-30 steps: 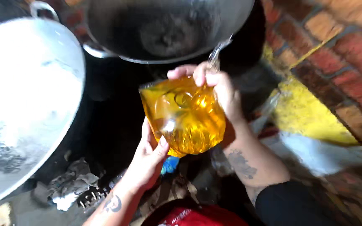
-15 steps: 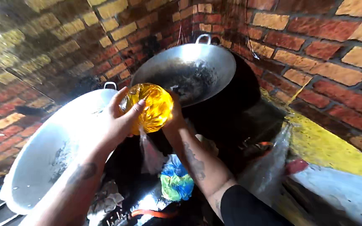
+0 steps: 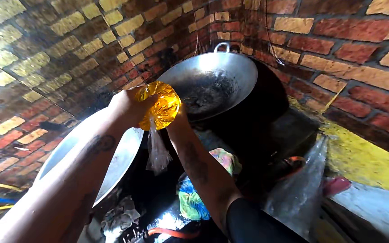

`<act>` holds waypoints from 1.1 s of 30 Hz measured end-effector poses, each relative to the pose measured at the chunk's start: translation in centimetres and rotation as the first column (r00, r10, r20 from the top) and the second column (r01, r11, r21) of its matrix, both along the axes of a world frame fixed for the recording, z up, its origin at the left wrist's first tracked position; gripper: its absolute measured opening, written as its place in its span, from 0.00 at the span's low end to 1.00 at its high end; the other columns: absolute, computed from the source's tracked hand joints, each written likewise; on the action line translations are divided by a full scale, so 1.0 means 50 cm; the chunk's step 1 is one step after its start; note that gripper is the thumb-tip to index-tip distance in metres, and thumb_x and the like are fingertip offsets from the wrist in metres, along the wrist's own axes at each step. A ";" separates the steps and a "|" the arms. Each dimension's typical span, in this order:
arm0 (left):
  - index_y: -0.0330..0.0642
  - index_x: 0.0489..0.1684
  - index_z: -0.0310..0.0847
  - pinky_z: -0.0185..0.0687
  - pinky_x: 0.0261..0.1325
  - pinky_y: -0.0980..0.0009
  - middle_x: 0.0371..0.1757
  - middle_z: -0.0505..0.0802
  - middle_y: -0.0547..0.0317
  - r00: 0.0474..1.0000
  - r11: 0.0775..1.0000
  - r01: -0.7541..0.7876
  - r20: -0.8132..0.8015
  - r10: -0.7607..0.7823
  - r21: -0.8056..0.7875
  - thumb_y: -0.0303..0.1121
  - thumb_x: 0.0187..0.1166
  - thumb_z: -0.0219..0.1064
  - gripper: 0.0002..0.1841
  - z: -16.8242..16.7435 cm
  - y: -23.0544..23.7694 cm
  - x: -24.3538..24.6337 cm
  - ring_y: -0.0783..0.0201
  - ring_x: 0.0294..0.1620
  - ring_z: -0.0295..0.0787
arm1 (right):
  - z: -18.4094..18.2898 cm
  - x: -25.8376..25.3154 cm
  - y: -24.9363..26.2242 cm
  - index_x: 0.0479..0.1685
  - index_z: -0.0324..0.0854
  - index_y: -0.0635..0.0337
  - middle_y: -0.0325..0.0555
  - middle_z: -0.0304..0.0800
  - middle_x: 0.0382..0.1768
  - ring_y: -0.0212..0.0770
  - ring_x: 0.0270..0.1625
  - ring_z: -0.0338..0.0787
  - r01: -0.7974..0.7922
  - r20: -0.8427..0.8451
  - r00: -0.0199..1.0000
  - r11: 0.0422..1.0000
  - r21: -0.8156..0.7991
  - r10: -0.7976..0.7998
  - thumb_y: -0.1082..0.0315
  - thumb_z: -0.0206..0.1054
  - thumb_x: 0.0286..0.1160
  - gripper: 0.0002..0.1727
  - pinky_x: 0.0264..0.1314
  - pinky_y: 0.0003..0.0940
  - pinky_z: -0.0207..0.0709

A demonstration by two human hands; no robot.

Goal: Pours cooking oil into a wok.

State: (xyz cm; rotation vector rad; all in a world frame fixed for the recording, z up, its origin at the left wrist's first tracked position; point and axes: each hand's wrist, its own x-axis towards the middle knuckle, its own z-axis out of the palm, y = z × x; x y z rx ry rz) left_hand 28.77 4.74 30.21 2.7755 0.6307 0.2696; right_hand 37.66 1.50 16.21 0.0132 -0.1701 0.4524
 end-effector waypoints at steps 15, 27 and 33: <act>0.36 0.45 0.87 0.83 0.42 0.41 0.35 0.90 0.43 0.995 0.974 0.067 0.061 -0.082 0.218 0.50 0.88 0.63 0.22 0.021 0.006 -0.026 0.48 0.34 0.89 | 0.034 -0.020 0.015 0.56 0.75 0.51 0.42 0.86 0.45 0.36 0.51 0.88 0.017 0.028 0.999 1.000 0.020 -0.017 0.52 0.45 0.92 0.17 0.55 0.39 0.85; 0.35 0.37 0.86 0.78 0.41 0.40 0.31 0.89 0.43 0.986 0.920 0.083 0.102 -0.132 0.383 0.46 0.89 0.63 0.20 0.048 0.000 -0.051 0.45 0.35 0.88 | 0.042 -0.007 0.043 0.52 0.77 0.49 0.41 0.88 0.41 0.36 0.48 0.90 -0.218 0.181 0.968 0.945 0.243 0.177 0.42 0.42 0.90 0.25 0.50 0.38 0.87; 0.35 0.36 0.86 0.78 0.42 0.38 0.31 0.89 0.42 0.982 0.899 0.113 0.090 -0.166 0.423 0.43 0.89 0.63 0.19 0.054 0.005 -0.064 0.43 0.36 0.88 | 0.029 -0.033 0.039 0.62 0.74 0.52 0.43 0.87 0.48 0.37 0.54 0.89 -0.029 0.250 0.968 0.990 0.137 -0.006 0.54 0.44 0.93 0.17 0.57 0.39 0.87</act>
